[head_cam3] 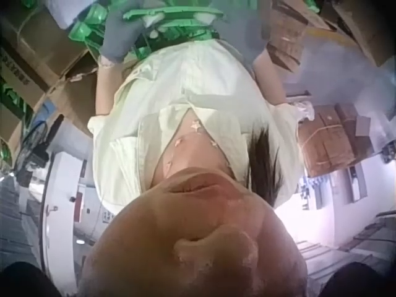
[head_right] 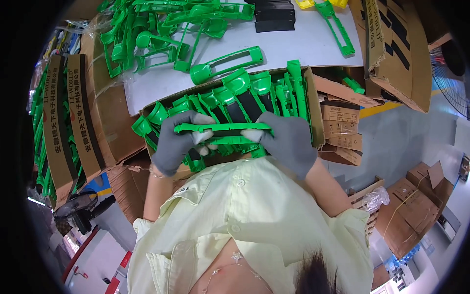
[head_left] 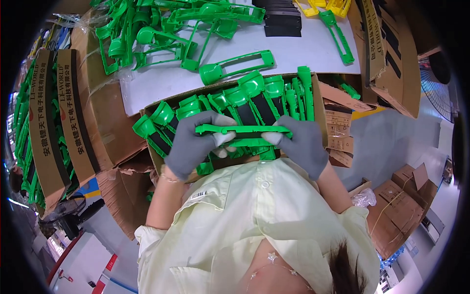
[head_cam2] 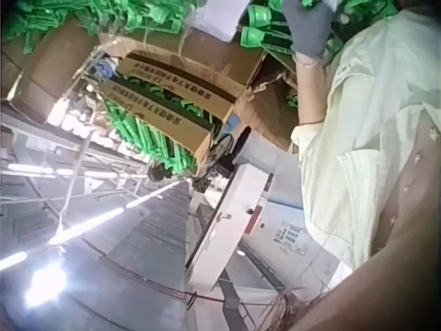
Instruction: Fitting small solar panels into green plastic housings on an industrial assembly line.
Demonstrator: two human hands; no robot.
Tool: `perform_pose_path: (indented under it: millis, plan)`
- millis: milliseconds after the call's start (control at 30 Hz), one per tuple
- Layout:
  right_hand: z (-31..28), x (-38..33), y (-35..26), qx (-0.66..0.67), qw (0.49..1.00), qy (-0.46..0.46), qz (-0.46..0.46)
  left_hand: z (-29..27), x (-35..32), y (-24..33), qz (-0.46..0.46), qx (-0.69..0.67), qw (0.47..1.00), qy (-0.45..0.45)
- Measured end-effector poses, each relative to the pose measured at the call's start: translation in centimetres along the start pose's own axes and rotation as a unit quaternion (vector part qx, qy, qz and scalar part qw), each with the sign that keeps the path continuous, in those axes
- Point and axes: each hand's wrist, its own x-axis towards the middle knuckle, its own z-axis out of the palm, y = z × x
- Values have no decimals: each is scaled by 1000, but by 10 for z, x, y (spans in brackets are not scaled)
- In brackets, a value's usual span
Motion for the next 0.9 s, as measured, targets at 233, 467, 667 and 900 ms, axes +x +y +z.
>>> perform_pose_path:
  millis: [233,467,667,900]
  plan:
    - [-64,75,26,-1,986,167,-9,-49,29,30,-86,261,958,-83]
    - [-88,171,94,-299,924,208,-116,-34,51,30,169,640,741,117]
    - [-91,184,100,-269,946,153,-95,-54,104,33,384,699,603,-6]
    - [-87,182,98,-265,944,181,-78,-65,125,26,425,747,506,-64]
